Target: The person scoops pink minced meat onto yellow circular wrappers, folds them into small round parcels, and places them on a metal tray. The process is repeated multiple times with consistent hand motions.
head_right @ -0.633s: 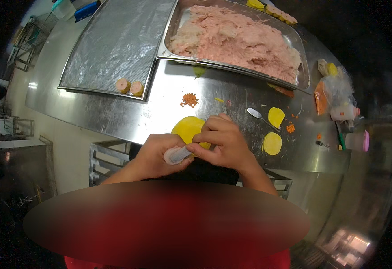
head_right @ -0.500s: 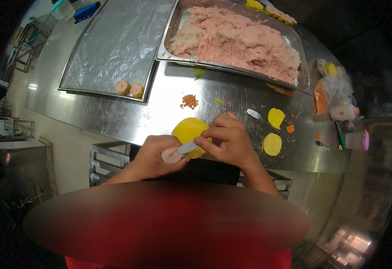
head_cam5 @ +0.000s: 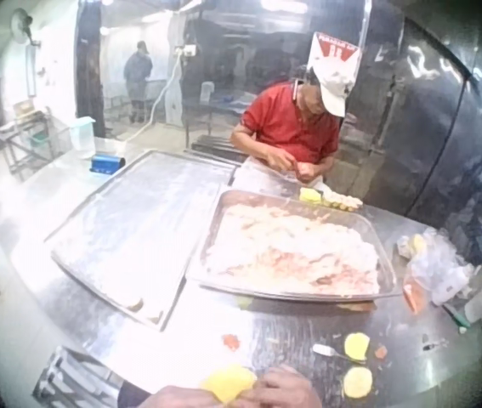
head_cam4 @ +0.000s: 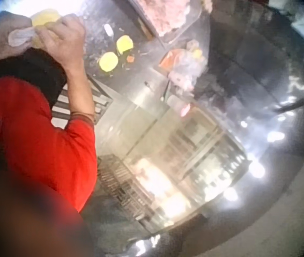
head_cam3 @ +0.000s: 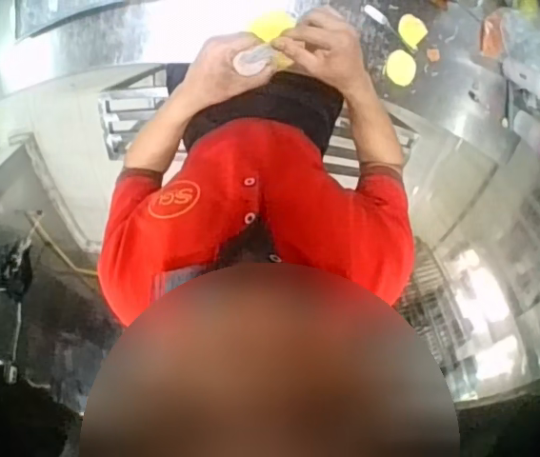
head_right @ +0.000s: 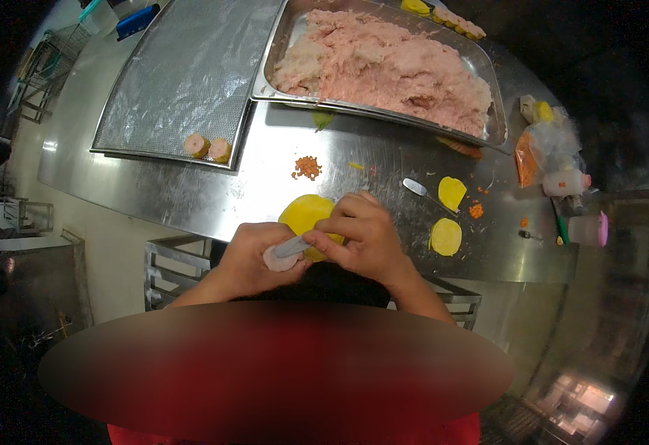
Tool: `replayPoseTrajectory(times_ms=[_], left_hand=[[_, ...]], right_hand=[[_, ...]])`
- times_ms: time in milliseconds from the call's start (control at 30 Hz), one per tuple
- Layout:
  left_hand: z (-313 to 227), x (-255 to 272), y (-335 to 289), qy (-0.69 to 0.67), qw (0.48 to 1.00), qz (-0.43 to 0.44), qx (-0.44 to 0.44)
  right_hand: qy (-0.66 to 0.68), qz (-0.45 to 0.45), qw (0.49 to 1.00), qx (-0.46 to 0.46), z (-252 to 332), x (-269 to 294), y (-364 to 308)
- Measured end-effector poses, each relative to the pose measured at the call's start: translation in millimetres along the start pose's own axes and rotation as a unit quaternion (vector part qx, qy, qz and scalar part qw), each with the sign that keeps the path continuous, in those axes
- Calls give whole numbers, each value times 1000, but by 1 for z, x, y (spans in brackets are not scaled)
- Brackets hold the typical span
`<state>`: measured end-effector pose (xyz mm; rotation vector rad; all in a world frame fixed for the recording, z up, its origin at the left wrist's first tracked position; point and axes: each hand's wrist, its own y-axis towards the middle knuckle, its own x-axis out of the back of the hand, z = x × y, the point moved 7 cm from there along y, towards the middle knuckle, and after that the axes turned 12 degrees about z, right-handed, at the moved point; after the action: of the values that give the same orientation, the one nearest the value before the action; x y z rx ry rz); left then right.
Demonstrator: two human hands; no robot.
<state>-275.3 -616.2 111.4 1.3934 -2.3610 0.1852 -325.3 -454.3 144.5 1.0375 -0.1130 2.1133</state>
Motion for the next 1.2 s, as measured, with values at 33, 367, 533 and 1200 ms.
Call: replayPoseTrajectory(times_ms=[33, 367, 533, 1200], left_hand=[[2, 1, 0, -1, 1000, -6, 4], [13, 7, -5, -46, 998, -36, -3], [51, 31, -33, -139, 987, -37, 75], [69, 78, -22, 199, 961, 65, 182]], right_hand=[[-2, 9, 1000, -30, -3, -1, 0], [-21, -61, 996, -62, -24, -2, -22], [18, -155, 979, -128, -64, 12, -76], [-85, -254, 944, -193, -78, 15, -136]])
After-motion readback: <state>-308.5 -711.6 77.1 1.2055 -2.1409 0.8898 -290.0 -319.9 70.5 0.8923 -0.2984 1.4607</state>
